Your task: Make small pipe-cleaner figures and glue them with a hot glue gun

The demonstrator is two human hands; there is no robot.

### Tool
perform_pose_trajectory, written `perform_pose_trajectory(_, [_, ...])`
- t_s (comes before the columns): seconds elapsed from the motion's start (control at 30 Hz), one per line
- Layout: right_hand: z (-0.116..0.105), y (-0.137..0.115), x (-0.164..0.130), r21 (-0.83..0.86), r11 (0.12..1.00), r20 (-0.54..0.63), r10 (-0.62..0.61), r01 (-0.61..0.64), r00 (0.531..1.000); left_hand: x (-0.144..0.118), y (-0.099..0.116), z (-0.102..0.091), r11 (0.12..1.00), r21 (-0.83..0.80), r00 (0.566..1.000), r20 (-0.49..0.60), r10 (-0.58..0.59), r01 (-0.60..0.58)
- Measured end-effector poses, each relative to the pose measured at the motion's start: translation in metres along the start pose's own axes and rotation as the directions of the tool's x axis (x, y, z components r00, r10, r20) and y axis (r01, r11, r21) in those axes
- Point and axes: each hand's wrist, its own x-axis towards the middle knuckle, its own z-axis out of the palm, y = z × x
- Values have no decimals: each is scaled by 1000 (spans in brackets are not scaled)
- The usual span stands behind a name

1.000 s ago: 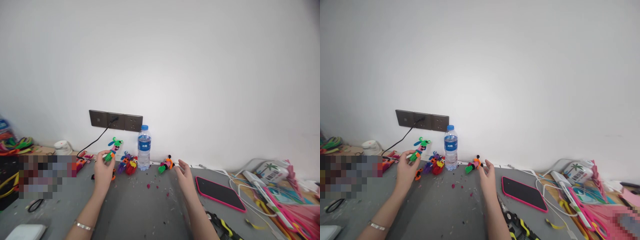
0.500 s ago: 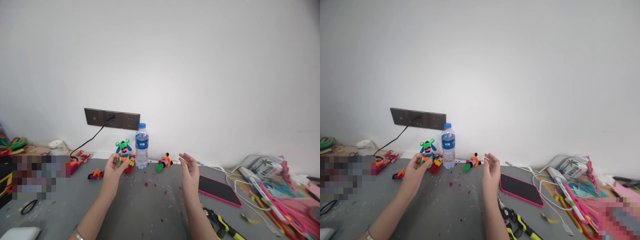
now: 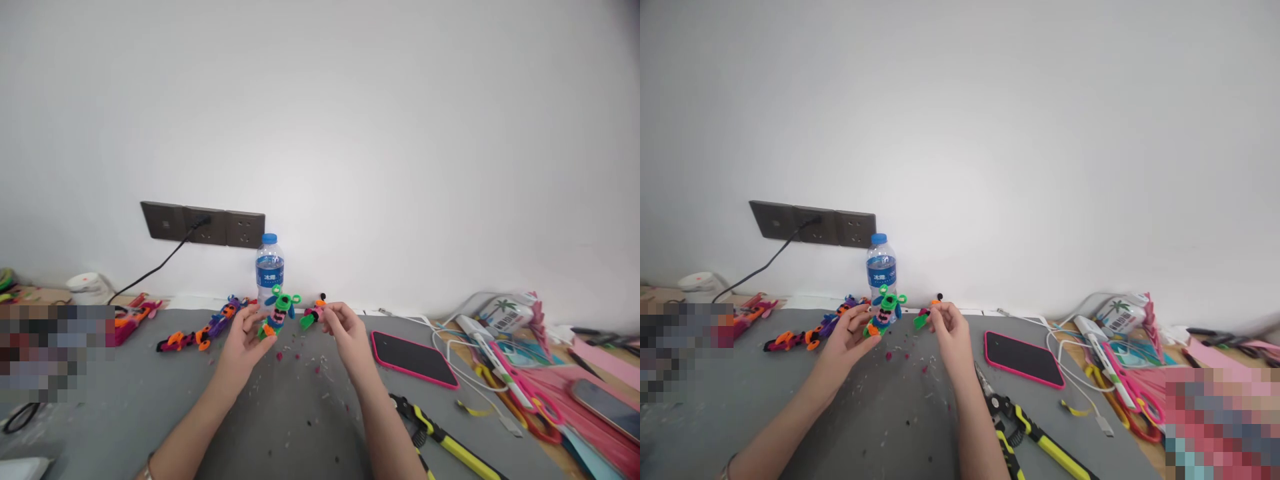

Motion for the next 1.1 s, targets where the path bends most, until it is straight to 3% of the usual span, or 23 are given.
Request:
perform_pose_trajectory(0.13, [-9,1,-2,-202,978,152,85,-54,985,-4,-1,6,999,31,1000,-3,-10,10])
perform_pose_trajectory(0.27, [-8,6,-7,-459,887,226,165,-45,960,-3,-2,5,997,48,997,-61,-50,53])
perform_pose_trajectory(0.5, [2,8,-15,-551,834,375,255,-7,891,1,-3,0,993,116,995,-95,-14,25])
perform_pose_trajectory(0.77, [13,5,-16,-717,692,366,275,81,889,7,-20,-1,992,116,997,-74,-32,40])
perform_pose_trajectory(0.83, [14,6,-16,-701,708,360,247,86,900,8,-23,-2,994,95,996,-84,-38,46])
perform_pose_trajectory(0.9, [15,8,-15,-622,781,329,193,58,925,6,-22,-1,996,71,996,-78,-50,56])
perform_pose_trajectory(1.0, [19,9,-13,-365,931,228,109,-18,968,1,-12,4,996,11,995,-37,-88,88])
perform_pose_trajectory(1.1, [24,8,-11,-104,990,116,109,-97,987,-6,-1,10,973,-131,982,15,-189,189])
